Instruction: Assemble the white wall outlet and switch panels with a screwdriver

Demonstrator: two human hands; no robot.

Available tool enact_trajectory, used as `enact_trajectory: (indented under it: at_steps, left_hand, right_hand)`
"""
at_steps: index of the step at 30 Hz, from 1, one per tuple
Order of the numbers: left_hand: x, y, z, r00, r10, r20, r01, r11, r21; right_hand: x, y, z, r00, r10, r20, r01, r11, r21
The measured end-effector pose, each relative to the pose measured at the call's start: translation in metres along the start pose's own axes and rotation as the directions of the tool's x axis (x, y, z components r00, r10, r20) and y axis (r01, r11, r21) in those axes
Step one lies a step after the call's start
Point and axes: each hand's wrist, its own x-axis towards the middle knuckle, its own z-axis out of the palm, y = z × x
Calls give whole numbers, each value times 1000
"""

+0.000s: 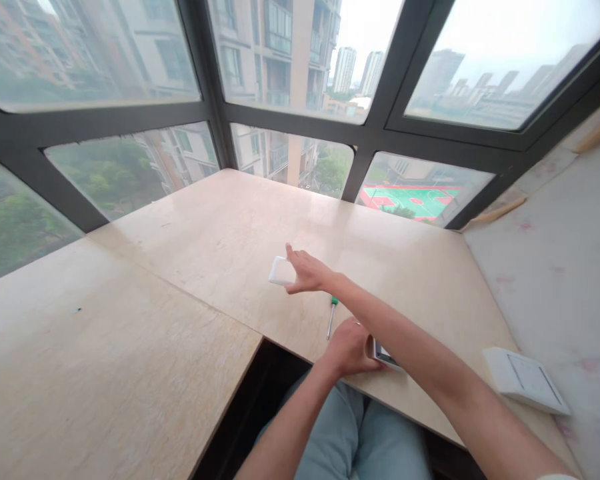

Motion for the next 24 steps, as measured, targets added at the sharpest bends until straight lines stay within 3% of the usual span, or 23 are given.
enact_trajectory:
  at_steps: [6, 9, 12, 17, 24]
  left_hand:
    - [2, -13, 5, 994, -19, 110, 14, 999, 46]
    - [1, -16, 5, 990, -69, 123, 61, 996, 67]
    - [1, -17, 5, 993, -49, 111, 43, 998, 52]
    - [0, -18, 6, 993, -13, 116, 6, 998, 64]
    - [-3, -21, 7, 991, -52, 123, 34, 989, 146]
  right_hand:
    - [-129, 43, -51, 983, -64, -173, 68, 997, 19]
    - [-196, 50, -58, 973, -82, -217, 81, 997, -13]
    - [-247, 46, -53, 965, -5, -264, 3, 1000, -8]
    - [-291, 35, -31, 931, 99, -352, -103, 995, 8]
    - [-307, 30, -7, 929, 134, -344, -119, 991, 66]
